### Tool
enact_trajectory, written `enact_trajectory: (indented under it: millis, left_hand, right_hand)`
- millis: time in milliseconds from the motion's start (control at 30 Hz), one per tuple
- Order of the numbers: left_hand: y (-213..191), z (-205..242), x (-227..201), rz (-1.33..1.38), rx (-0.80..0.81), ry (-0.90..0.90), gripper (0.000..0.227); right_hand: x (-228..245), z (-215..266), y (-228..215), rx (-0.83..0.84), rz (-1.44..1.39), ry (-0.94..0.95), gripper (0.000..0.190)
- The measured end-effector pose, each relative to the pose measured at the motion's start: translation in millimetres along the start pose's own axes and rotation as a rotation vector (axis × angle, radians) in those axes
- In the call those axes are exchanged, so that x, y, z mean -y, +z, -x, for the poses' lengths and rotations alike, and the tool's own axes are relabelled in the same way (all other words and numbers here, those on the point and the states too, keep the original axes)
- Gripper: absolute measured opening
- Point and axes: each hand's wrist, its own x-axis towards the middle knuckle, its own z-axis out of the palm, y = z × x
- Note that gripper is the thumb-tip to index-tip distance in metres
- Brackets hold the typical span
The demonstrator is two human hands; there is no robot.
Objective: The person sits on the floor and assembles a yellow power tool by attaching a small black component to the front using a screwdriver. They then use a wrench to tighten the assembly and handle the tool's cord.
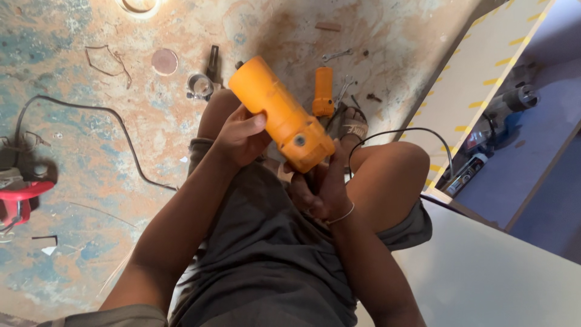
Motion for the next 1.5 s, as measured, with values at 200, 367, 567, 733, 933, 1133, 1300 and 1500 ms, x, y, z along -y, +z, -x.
enact_trajectory:
  millis: [200, 367, 567, 733, 933, 1133, 1300, 1500]
  left_hand:
    - [13, 1, -7, -0.056, 0.067, 0.023, 0.066]
    - [14, 5, -11, -0.056, 0.090, 0.017, 0.073]
    - [20, 4, -15, -0.061, 0.089, 0.020, 0.074]
    - [20, 3, -15, -0.053, 0.158, 0.059, 0.086]
    - [7, -3, 2, 0.142, 0.083, 0.028, 0.089]
    - [1, -4, 3, 0.166, 0.157, 0.124, 0.082]
    - [4, -5, 0, 0.254, 0.356, 0.197, 0.091]
    - [3, -7, -2, 0.275, 0.429, 0.222, 0.097]
  right_hand:
    - [-2, 0, -7, -0.004, -0.082, 0.018, 0.105]
    - [-4, -1, -4, 0.050, -0.047, -0.017, 0.102]
    - [-5, -5, -9, 0.021, -0.097, -0.037, 0.101]
    - [-11, -3, -11, 0.017, -0.026, -0.140, 0.093]
    - [-21, -12, 5, -0.323, 0.768, -0.565, 0.075]
    - [-27, -12, 25, -0.388, 1.327, -0.914, 0.089]
    - [-35, -8, 26, -0.439, 1.673, -1.060, 0.089]
    - [-38, -10, 23, -0.408, 1.721, -1.096, 0.089]
